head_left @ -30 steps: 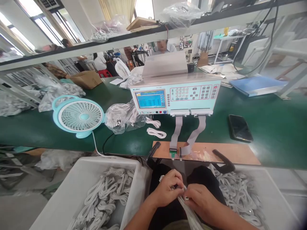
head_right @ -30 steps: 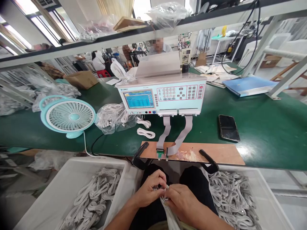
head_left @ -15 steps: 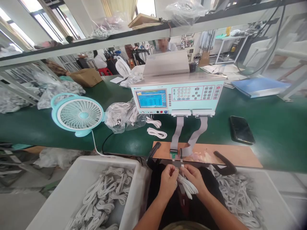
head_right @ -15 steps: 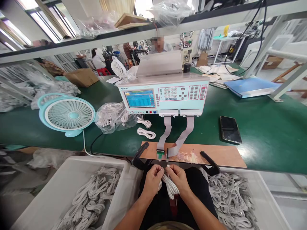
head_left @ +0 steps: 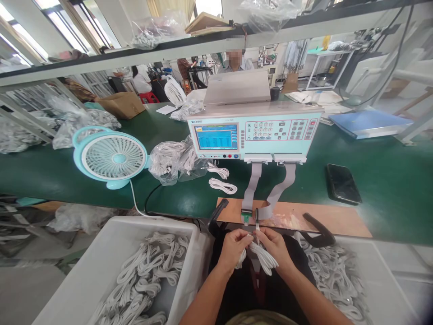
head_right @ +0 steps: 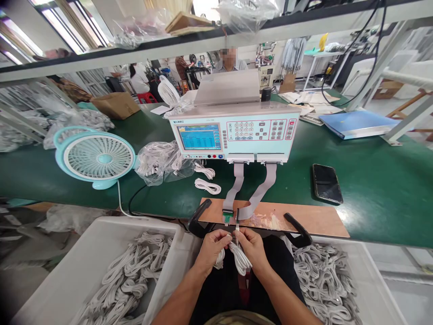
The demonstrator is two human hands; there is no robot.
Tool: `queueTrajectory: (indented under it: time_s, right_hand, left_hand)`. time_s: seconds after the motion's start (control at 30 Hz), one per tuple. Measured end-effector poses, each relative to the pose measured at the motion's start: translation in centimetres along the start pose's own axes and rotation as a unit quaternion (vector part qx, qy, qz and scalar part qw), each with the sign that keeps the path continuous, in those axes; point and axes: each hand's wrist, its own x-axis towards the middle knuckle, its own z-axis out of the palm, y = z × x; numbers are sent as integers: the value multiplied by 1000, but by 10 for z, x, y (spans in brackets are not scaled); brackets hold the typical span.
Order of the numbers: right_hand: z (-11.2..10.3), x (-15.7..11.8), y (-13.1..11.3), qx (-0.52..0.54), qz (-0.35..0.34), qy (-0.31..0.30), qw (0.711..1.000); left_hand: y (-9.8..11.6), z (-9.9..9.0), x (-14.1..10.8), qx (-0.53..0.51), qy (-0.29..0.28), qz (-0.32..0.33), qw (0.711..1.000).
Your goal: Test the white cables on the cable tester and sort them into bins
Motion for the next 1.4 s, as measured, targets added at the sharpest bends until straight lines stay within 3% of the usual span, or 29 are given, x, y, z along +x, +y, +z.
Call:
queueTrajectory:
  time_s: [0.13,0.43,0.7,0.97,1.17,1.4]
  right_hand:
    - [3,1,-2,18,21,14,1000]
    - [12,0,-9,130,78,35,988]
    - [8,1,-1,100,77,32,991]
    - [5,3,7,92,68,24,993]
    - [8,2,0,103,85,30,991]
    - [12,-1,-11,106,101,27,989]
  left_hand:
    - [4,-5,-1,-4,-45,-10,999]
    - [-1,-6,0,76,-35,17,996]
    - [-11,9,1,11,77,53,996]
    - [-10,14,4,-20,108,40,993]
    - [-13,21,3,-62,127,20,990]
    - [-11,20,5,-33,133,29,990]
